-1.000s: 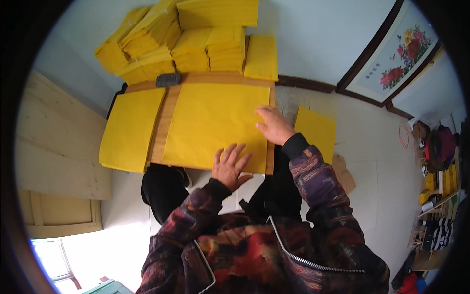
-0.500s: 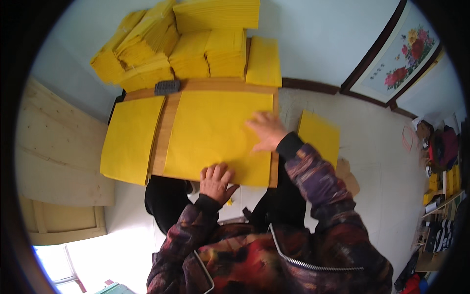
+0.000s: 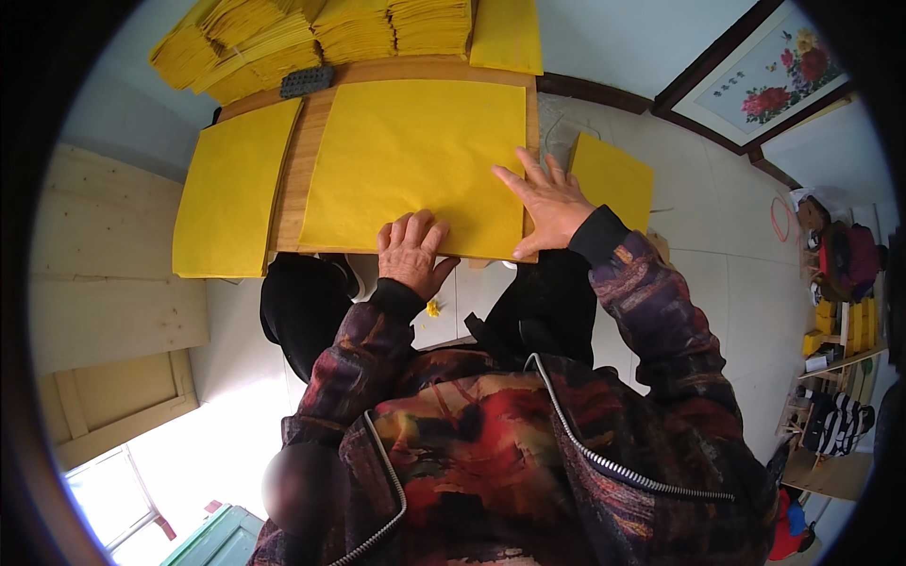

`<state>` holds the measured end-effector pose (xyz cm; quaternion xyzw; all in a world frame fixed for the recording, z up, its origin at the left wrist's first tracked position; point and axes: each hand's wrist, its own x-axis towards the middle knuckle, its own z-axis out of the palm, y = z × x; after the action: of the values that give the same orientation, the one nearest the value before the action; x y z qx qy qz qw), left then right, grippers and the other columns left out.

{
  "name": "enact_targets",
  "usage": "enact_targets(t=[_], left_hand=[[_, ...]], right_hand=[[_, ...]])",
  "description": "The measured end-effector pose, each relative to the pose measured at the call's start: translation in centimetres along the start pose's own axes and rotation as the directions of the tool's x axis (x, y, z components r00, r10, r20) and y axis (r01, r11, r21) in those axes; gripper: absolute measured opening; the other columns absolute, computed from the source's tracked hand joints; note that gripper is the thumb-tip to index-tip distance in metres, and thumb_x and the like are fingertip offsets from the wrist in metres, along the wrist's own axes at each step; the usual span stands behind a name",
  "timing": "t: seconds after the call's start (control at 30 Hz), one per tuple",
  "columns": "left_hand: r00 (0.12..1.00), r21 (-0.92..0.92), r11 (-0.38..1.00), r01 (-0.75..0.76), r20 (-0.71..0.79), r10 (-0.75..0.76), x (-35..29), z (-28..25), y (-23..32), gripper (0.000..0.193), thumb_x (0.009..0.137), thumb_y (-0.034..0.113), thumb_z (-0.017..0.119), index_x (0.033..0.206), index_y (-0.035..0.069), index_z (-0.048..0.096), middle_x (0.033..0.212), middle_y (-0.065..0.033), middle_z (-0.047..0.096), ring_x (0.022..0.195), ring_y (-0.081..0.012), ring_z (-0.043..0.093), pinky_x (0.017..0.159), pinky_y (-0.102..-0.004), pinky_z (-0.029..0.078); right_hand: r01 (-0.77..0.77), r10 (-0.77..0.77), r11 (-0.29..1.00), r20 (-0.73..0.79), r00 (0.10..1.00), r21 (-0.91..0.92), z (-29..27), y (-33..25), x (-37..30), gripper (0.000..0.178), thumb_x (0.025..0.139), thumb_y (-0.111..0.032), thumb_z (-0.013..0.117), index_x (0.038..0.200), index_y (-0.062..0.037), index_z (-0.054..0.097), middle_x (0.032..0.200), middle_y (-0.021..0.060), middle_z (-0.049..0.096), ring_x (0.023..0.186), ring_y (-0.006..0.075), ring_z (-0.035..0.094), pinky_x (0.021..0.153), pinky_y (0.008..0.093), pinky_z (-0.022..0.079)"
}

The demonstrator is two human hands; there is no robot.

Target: The person folds yellow paper sheets by hand on a low wooden table. They repeatedly fold each sheet in half, crease the edges, and stack the folded pieces. The person also rolls one sheet into a tight cylinder and places it aside.

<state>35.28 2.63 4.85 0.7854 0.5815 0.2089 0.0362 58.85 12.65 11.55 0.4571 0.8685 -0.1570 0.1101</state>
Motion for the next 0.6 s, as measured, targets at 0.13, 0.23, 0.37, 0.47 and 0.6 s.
enact_targets(t=[0.13, 0.23, 0.37, 0.47, 0.6], left_hand=[[1.0, -0.011, 1.0, -0.001, -0.02, 0.001, -0.1, 0.21, 0.01, 0.059, 0.07, 0.031, 0.078, 0.121, 0.017, 0.052, 0.121, -0.0079, 0.049, 0.116, -0.0318, 0.045, 0.096, -0.0472, 0.032], [1.0, -0.003, 1.0, -0.001, -0.024, 0.001, -0.09, 0.22, -0.03, 0.059, 0.07, 0.031, 0.078, 0.121, 0.017, 0.052, 0.121, -0.008, 0.049, 0.116, -0.0319, 0.045, 0.096, -0.0472, 0.033], [1.0, -0.011, 1.0, 0.0, -0.024, 0.0, -0.07, 0.14, -0.01, 0.059, 0.069, 0.031, 0.078, 0.121, 0.016, 0.052, 0.121, -0.0081, 0.049, 0.116, -0.0319, 0.045, 0.096, -0.0471, 0.033], [0.999, -0.016, 1.0, -0.003, -0.033, 0.003, -0.07, 0.15, -0.03, 0.059, 0.069, 0.031, 0.078, 0.12, 0.016, 0.052, 0.121, -0.0081, 0.049, 0.116, -0.032, 0.045, 0.096, -0.0471, 0.033], [0.999, -0.019, 1.0, 0.009, -0.036, -0.01, -0.15, 0.23, 0.0, 0.056, 0.07, 0.033, 0.077, 0.119, 0.016, 0.055, 0.122, -0.0068, 0.05, 0.117, -0.0291, 0.046, 0.098, -0.0459, 0.033]], right_hand=[[0.001, 0.0, 0.999, 0.015, 1.0, -0.047, -0.24, -0.32, 0.04, 0.125, 0.053, -0.048, 0.087, 0.152, -0.0311, 0.013, 0.158, 0.0174, 0.002, 0.137, 0.057, 0.011, 0.104, 0.069, 0.023], [0.007, -0.006, 0.997, 0.017, 1.0, -0.074, -0.35, -0.45, 0.1, 0.126, 0.052, -0.048, 0.087, 0.152, -0.0314, 0.012, 0.158, 0.0172, 0.001, 0.137, 0.0572, 0.011, 0.105, 0.0687, 0.022], [0.012, -0.01, 0.995, 0.027, 1.0, -0.095, -0.28, -0.63, 0.27, 0.127, 0.051, -0.047, 0.087, 0.152, -0.0315, 0.012, 0.158, 0.0176, 0.001, 0.138, 0.0573, 0.01, 0.105, 0.0689, 0.022], [0.016, -0.011, 0.994, 0.045, 0.999, -0.109, -0.16, -0.77, 0.48, 0.127, 0.051, -0.047, 0.087, 0.152, -0.0315, 0.013, 0.158, 0.018, 0.001, 0.138, 0.0573, 0.009, 0.105, 0.0696, 0.02], [0.02, -0.013, 0.993, 0.062, 0.998, -0.114, -0.21, -0.82, 0.66, 0.127, 0.05, -0.048, 0.088, 0.152, -0.0315, 0.014, 0.158, 0.0182, 0.001, 0.137, 0.0575, 0.01, 0.104, 0.0705, 0.019]])
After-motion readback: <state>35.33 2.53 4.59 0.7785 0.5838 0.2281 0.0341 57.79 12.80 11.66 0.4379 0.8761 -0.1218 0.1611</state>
